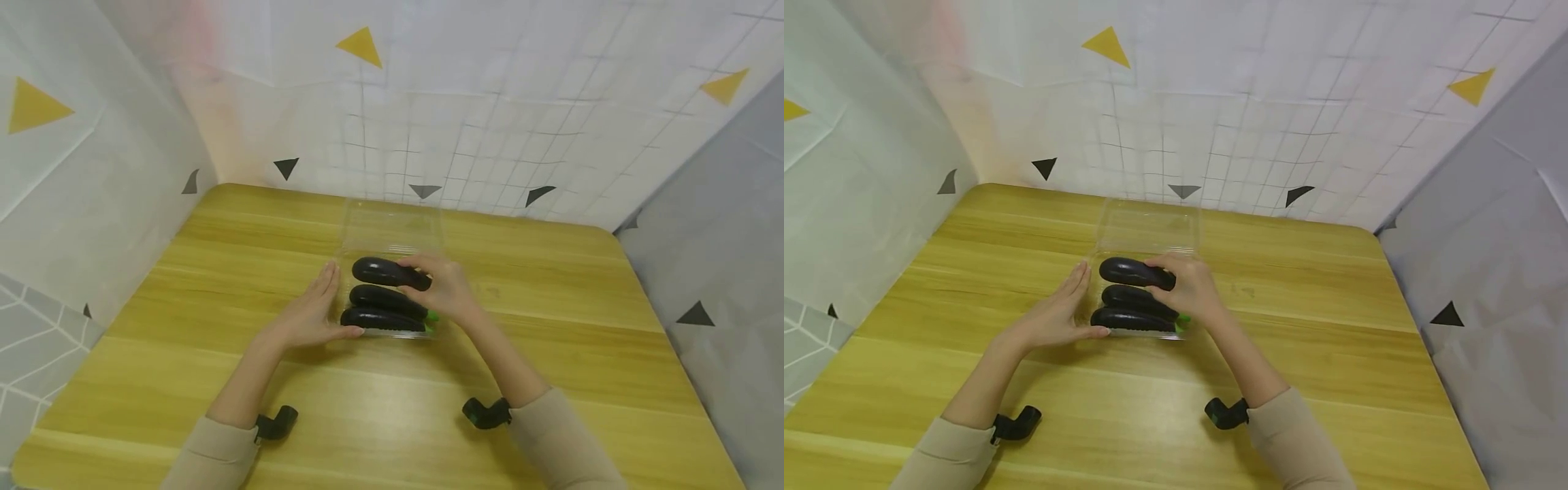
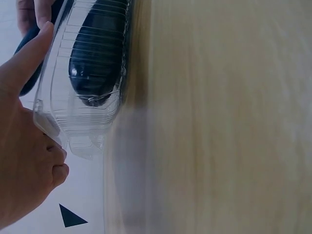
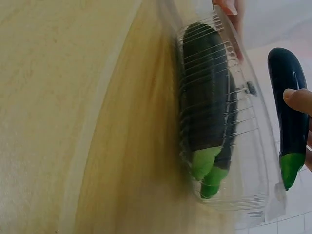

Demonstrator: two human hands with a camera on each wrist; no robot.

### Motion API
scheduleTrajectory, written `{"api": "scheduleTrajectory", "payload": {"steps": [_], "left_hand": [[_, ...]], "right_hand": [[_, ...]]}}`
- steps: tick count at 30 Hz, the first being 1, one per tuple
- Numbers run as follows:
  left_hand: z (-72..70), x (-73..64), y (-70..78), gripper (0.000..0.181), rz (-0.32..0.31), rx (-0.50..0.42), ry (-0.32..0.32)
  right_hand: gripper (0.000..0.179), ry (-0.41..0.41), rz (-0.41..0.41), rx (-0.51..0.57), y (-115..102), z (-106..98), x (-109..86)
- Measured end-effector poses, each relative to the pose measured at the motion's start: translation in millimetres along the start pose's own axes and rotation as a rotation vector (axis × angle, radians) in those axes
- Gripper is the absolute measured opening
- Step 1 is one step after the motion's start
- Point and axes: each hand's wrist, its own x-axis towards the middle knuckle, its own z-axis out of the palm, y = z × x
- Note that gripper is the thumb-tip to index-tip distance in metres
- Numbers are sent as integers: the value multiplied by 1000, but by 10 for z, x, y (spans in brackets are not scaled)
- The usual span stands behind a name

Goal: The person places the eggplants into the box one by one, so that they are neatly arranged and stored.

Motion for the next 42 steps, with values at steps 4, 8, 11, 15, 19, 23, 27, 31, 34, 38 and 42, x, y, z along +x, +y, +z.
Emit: {"api": "scheduleTrajectory", "payload": {"steps": [4,8,11,15,19,23,27,31,34,38,42], "left_hand": [[-2,6,2,127,0,4,4],[-2,2,8,125,0,-1,6],[-5,-6,13,124,0,-6,2],[-9,-13,25,124,0,-8,0],[-19,-9,36,124,5,-14,2],[-22,-1,40,126,7,-14,-6],[-12,7,31,126,8,-2,-12],[-1,11,26,125,10,1,-7],[6,13,23,125,11,7,-4],[3,12,26,125,14,15,-4],[-2,9,33,125,14,10,-8]], "right_hand": [[42,-8,21,-2,42,49,5],[40,-45,69,-5,90,95,-4],[40,-75,100,-8,117,128,-21],[41,-104,152,-12,144,171,-42],[42,-143,222,-23,160,202,-49],[43,-168,268,-45,171,219,-56],[42,-186,277,-53,171,221,-63],[41,-241,271,-66,172,212,-54],[44,-302,268,-90,177,205,-50],[48,-347,278,-104,181,205,-49],[45,-333,296,-96,190,205,-56]]}}
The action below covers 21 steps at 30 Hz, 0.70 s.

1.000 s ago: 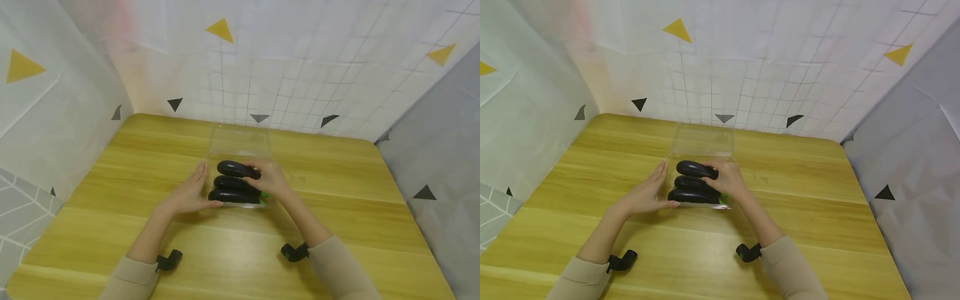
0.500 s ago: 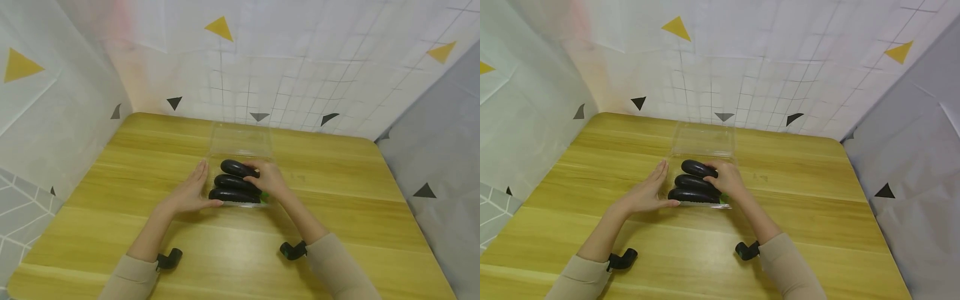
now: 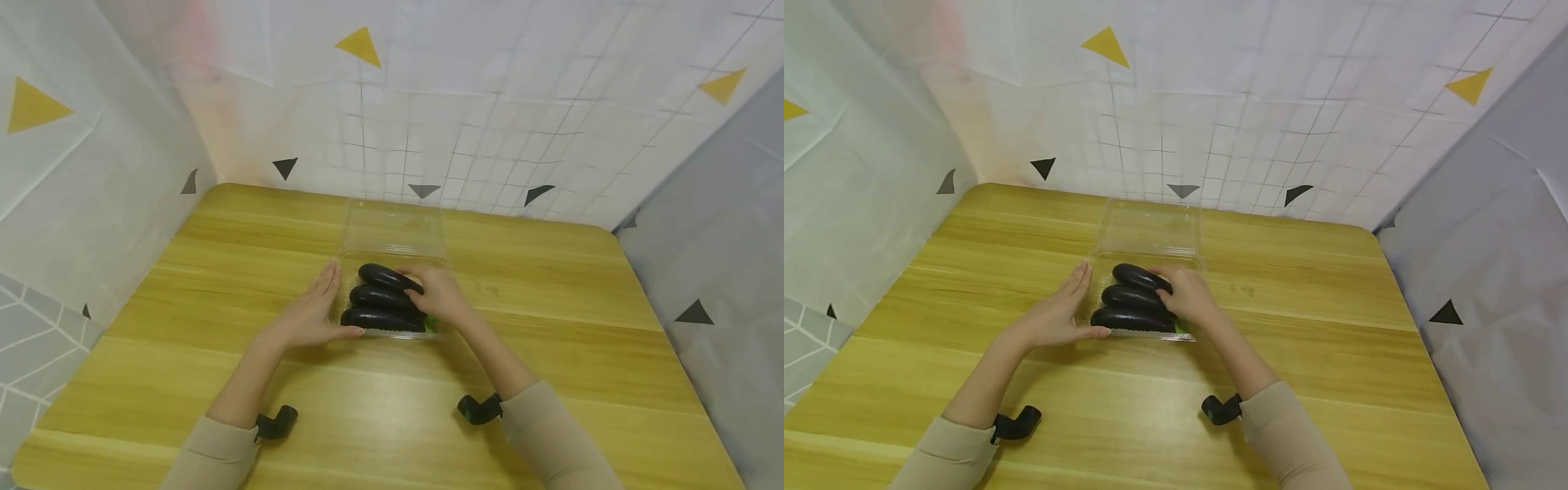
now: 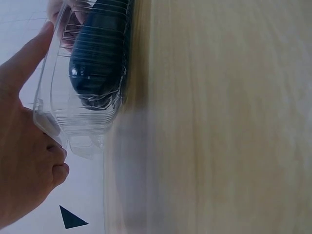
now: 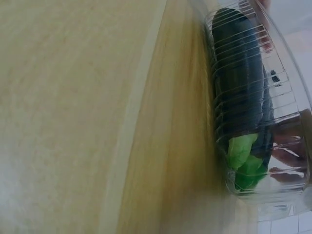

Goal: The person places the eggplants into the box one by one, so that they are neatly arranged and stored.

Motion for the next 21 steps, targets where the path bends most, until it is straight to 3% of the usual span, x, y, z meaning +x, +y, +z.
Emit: {"api": "scheduleTrajectory", "payload": {"steps": [10,21], "left_hand": [[5,-10,-7,126,-9,-47,-4],[-14,-31,3,125,10,-62,-7]], "right_hand": [[55,142,-30,152,53,-99,-108],[54,196,-65,214,92,-155,-246]]}}
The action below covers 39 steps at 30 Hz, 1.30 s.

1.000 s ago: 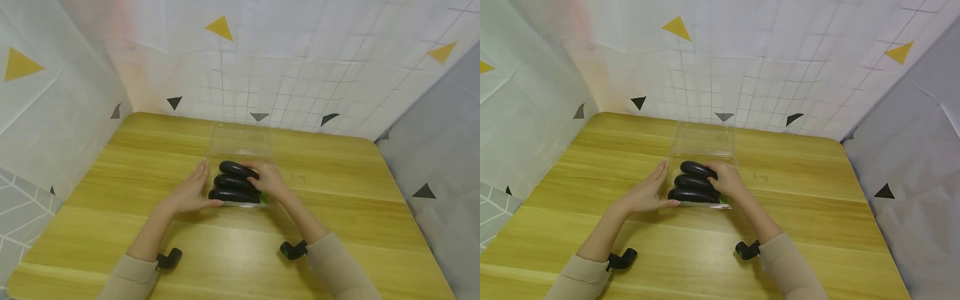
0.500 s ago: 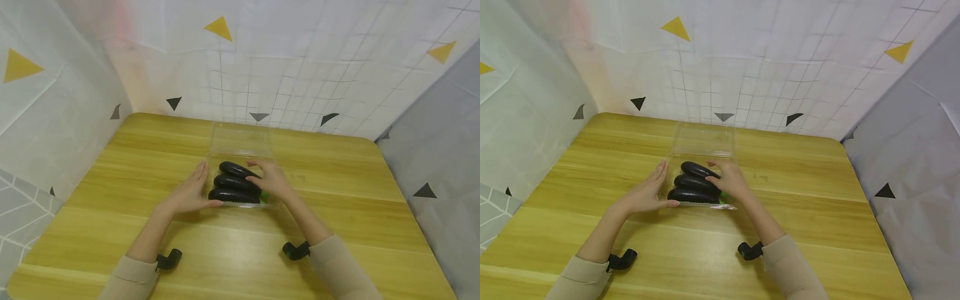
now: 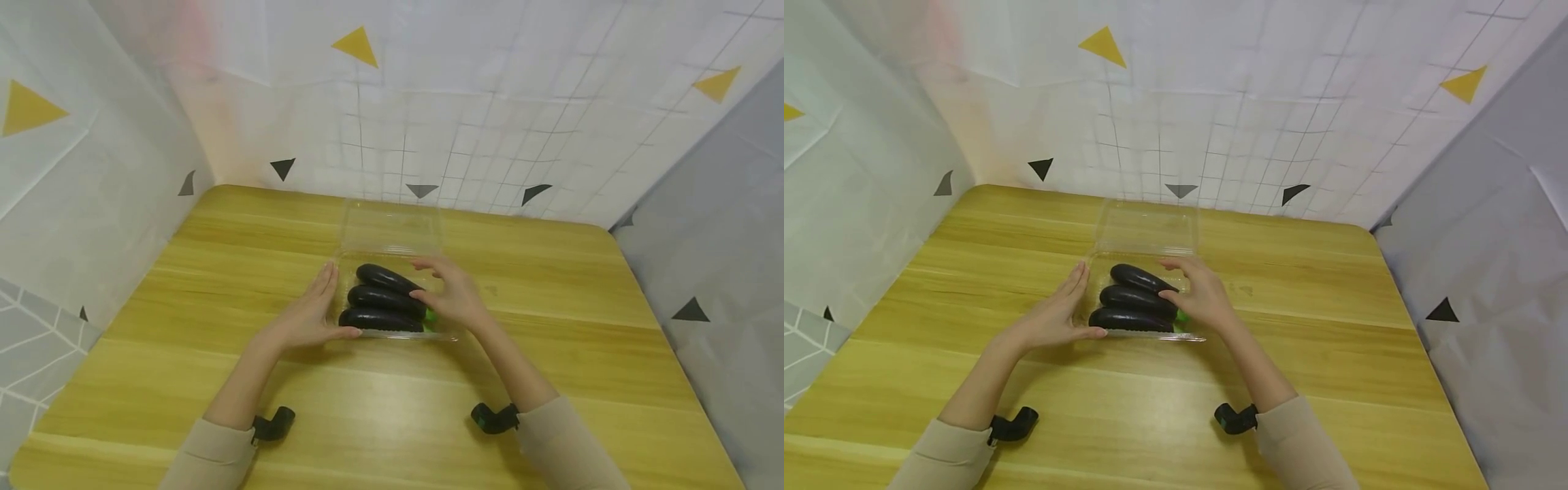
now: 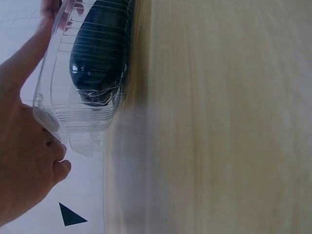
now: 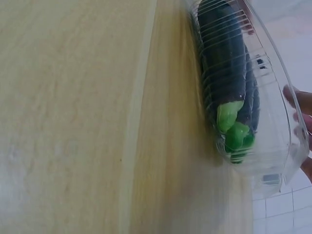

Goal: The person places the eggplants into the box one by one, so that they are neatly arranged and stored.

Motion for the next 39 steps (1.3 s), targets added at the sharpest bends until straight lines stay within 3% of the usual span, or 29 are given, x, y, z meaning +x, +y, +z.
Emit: {"api": "scheduleTrajectory", "payload": {"steps": [12,20,24,30,39], "left_hand": [[-22,-9,-12,124,23,-10,21],[-144,21,40,99,118,-18,166],[-183,37,62,83,128,-98,208],[-224,107,74,62,207,-279,248],[-287,240,31,47,220,-327,261]], "right_hand": [[53,56,-66,1,19,-62,-36],[56,83,-67,7,5,-96,-42],[57,90,-83,25,-12,-111,-52],[56,97,-92,-4,-40,-166,-87],[51,94,-64,-27,-12,-256,-118]]}}
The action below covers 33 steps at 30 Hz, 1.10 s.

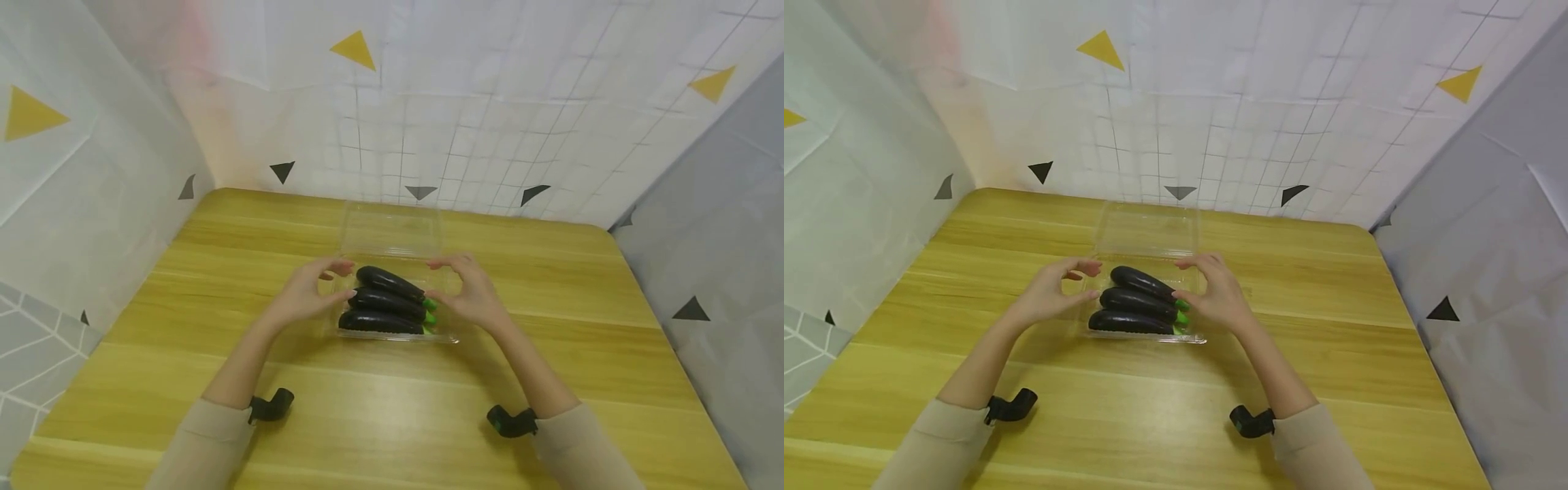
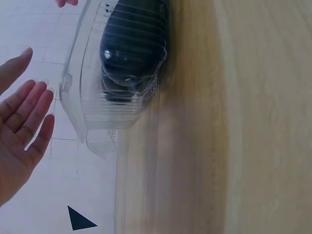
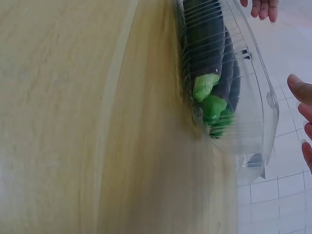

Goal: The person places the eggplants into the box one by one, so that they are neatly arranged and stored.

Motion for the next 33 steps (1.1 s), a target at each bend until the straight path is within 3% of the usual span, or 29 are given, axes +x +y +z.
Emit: {"api": "scheduleTrajectory", "payload": {"steps": [7,18,26,33], "left_hand": [[-47,59,-61,48,-28,-43,17],[-88,233,-201,48,-64,-89,-11],[-143,241,48,42,-69,-118,-10],[-110,351,-329,39,-118,-114,26]], "right_hand": [[50,11,-38,-22,41,-47,-13],[53,38,-108,-33,148,-94,73],[55,23,-73,-42,187,-135,143],[56,11,-85,-74,276,-159,206]]}}
